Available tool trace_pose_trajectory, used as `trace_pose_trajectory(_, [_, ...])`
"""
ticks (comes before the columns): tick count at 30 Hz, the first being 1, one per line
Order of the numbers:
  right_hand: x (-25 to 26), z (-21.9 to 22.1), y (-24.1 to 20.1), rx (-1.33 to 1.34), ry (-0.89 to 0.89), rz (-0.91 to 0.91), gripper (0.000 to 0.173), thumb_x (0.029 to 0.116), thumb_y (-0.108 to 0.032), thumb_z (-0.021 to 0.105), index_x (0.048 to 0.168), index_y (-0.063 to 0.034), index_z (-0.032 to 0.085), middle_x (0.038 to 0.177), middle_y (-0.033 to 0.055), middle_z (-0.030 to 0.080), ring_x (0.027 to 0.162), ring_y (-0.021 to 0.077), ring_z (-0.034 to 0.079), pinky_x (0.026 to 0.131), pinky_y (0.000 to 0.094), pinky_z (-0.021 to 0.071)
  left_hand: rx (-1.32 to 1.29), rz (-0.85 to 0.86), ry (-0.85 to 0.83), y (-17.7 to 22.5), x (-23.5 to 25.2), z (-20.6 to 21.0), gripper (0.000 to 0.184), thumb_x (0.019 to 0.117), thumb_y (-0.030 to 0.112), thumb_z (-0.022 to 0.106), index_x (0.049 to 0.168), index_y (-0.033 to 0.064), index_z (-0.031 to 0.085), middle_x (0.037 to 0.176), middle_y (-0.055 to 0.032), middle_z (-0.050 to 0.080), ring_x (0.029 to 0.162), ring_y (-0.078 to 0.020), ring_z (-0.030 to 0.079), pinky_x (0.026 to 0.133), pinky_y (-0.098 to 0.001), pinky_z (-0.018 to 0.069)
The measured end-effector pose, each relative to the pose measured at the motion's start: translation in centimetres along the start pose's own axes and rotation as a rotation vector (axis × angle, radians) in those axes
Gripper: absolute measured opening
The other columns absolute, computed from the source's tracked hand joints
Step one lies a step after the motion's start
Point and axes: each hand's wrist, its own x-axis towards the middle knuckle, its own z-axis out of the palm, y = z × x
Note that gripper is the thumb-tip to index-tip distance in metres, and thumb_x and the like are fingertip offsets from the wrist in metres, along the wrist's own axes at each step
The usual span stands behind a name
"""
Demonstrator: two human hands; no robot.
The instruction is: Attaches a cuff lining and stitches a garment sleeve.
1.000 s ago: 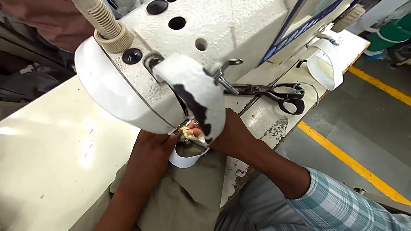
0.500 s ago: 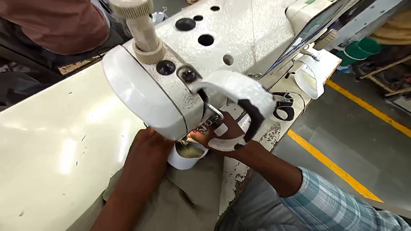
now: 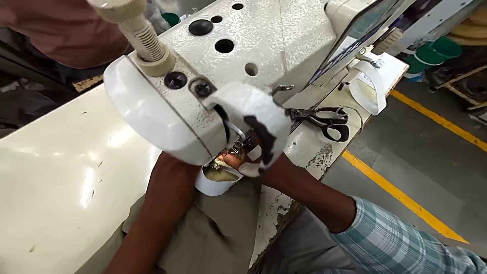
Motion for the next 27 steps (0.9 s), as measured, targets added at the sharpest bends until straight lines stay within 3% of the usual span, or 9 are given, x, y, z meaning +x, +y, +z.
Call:
trace_pose_trajectory(3, [-0.1, 0.5, 0.2, -0.013, 0.050, -0.004, 0.023, 0.0858, -0.033, 0.078, 0.087, -0.0106, 0.073, 0.079, 0.0054, 0.069, 0.074, 0.0219, 0.069, 0.061, 0.0473, 0.0538, -0.072, -0.132, -0.068, 0.5, 0.5, -1.0, 0.007, 0.0772, 0.003, 0.069, 0.082, 0.0022, 0.073, 0.085, -0.0147, 0.071, 0.087, -0.0359, 0.071, 0.075, -0.0550, 0.0560])
trace_pose_trajectory(5, [-0.3, 0.7, -0.1, -0.020, 0.102, -0.069, 0.021, 0.0866, -0.027, 0.079, 0.096, -0.0080, 0.075, 0.090, 0.0081, 0.070, 0.081, 0.0242, 0.070, 0.068, 0.0476, 0.0572, -0.194, -0.322, -0.118, 1.3, 0.5, -3.2, 0.018, 0.0808, 0.002, 0.076, 0.099, 0.0026, 0.073, 0.096, -0.0127, 0.071, 0.085, -0.0302, 0.070, 0.072, -0.0546, 0.0570])
trace_pose_trajectory(8, [-1.0, -0.4, -0.7, -0.079, 0.052, -0.214, 0.016, 0.0975, -0.020, 0.066, 0.099, -0.0061, 0.074, 0.092, 0.0110, 0.071, 0.085, 0.0266, 0.072, 0.072, 0.0461, 0.0590, -0.251, -0.464, 0.009, 3.4, -1.5, -5.6, 0.033, 0.0965, 0.043, 0.064, 0.111, 0.0143, 0.068, 0.103, 0.0012, 0.070, 0.094, -0.0136, 0.069, 0.081, -0.0425, 0.0597])
trace_pose_trajectory(10, [-1.4, -1.5, -1.0, -0.090, -0.054, -0.260, 0.023, 0.1038, -0.026, 0.059, 0.106, -0.0091, 0.074, 0.096, 0.0084, 0.072, 0.090, 0.0251, 0.071, 0.076, 0.0448, 0.0585, -0.182, -0.418, 0.065, 5.2, -2.7, -5.5, 0.043, 0.1026, 0.047, 0.054, 0.100, 0.0091, 0.074, 0.100, -0.0052, 0.073, 0.097, -0.0207, 0.071, 0.083, -0.0474, 0.0586])
trace_pose_trajectory(12, [-1.4, -2.0, -0.8, -0.088, -0.109, -0.326, 0.023, 0.0982, -0.025, 0.067, 0.112, -0.0070, 0.072, 0.099, 0.0106, 0.071, 0.091, 0.0284, 0.070, 0.076, 0.0470, 0.0581, -0.032, -0.274, 0.013, 6.3, -3.0, -4.3, 0.045, 0.1058, 0.043, 0.047, 0.097, 0.0097, 0.075, 0.105, -0.0067, 0.073, 0.102, -0.0249, 0.070, 0.091, -0.0513, 0.0544])
trace_pose_trajectory(16, [-0.9, -1.3, 0.8, -0.055, -0.139, -0.340, 0.029, 0.0884, -0.018, 0.072, 0.114, -0.0047, 0.071, 0.102, 0.0144, 0.071, 0.094, 0.0330, 0.070, 0.078, 0.0507, 0.0575, 0.127, -0.197, -0.051, 5.6, -3.1, -2.4, 0.049, 0.1065, 0.049, 0.039, 0.116, 0.0163, 0.075, 0.121, -0.0010, 0.073, 0.116, -0.0266, 0.064, 0.097, -0.0553, 0.0430])
trace_pose_trajectory(20, [0.1, -1.8, 0.4, -0.098, -0.265, -0.230, 0.024, 0.0993, -0.027, 0.065, 0.104, -0.0042, 0.073, 0.095, 0.0151, 0.070, 0.089, 0.0335, 0.070, 0.073, 0.0540, 0.0556, 0.067, -0.203, -0.098, 6.0, -3.1, -3.2, 0.052, 0.1016, 0.059, 0.045, 0.097, 0.0195, 0.078, 0.095, 0.0014, 0.071, 0.104, -0.0291, 0.058, 0.086, -0.0528, 0.0383])
trace_pose_trajectory(23, [0.6, -2.7, -0.7, -0.183, -0.278, -0.174, 0.024, 0.0979, -0.025, 0.064, 0.091, -0.0042, 0.072, 0.086, 0.0157, 0.070, 0.084, 0.0347, 0.071, 0.066, 0.0539, 0.0532, -0.121, -0.143, -0.109, 10.9, -2.5, -6.1, 0.049, 0.0967, 0.068, 0.050, 0.081, 0.0284, 0.075, 0.085, 0.0091, 0.067, 0.109, -0.0240, 0.055, 0.094, -0.0522, 0.0342])
trace_pose_trajectory(27, [1.1, -1.9, -0.7, -0.194, -0.195, -0.183, 0.025, 0.0928, -0.034, 0.069, 0.084, -0.0104, 0.071, 0.078, 0.0104, 0.068, 0.077, 0.0298, 0.070, 0.060, 0.0512, 0.0511, -0.278, -0.296, -0.055, 9.5, -5.8, -10.9, 0.034, 0.1076, 0.047, 0.046, 0.114, 0.0312, 0.075, 0.132, 0.0046, 0.069, 0.139, -0.0247, 0.049, 0.114, -0.0530, 0.0350])
